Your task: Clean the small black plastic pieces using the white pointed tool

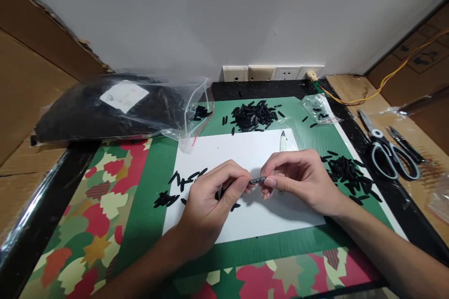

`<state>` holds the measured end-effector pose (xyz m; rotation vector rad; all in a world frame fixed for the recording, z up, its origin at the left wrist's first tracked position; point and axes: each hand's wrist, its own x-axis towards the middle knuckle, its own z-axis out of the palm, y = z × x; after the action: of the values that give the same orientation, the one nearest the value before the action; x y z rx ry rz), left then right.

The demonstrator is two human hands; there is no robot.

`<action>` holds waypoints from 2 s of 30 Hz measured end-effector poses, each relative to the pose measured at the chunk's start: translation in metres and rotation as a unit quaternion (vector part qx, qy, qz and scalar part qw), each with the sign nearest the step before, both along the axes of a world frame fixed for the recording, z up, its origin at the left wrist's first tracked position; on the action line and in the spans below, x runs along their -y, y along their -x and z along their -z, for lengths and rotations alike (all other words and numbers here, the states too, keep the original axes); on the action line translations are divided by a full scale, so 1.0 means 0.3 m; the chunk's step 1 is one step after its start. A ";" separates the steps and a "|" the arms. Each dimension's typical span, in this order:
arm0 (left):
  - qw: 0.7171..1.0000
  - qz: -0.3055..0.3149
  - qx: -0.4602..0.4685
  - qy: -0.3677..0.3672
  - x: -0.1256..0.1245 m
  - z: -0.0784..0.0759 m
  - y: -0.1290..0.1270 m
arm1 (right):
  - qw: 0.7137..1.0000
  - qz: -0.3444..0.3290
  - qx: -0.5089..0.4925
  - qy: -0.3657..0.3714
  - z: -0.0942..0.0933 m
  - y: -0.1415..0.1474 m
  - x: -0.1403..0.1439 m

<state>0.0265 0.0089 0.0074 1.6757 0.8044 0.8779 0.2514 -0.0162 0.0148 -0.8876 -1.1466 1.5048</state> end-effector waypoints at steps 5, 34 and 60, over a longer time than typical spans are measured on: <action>0.997 0.009 0.000 -0.071 -0.006 0.006 0.001 | 1.000 0.016 0.011 -0.011 -0.007 0.005 0.005; 0.986 -0.008 -0.076 -0.147 -0.009 0.008 -0.001 | 1.000 0.013 0.019 0.007 -0.017 0.026 0.008; 0.996 0.001 -0.089 -0.006 0.006 -0.011 -0.008 | 0.994 -0.058 -0.029 0.087 0.006 0.014 0.009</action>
<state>0.0288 0.0071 0.0108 1.7825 0.9176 0.7405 0.2474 -0.0188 0.0131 -0.8997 -1.0517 1.7348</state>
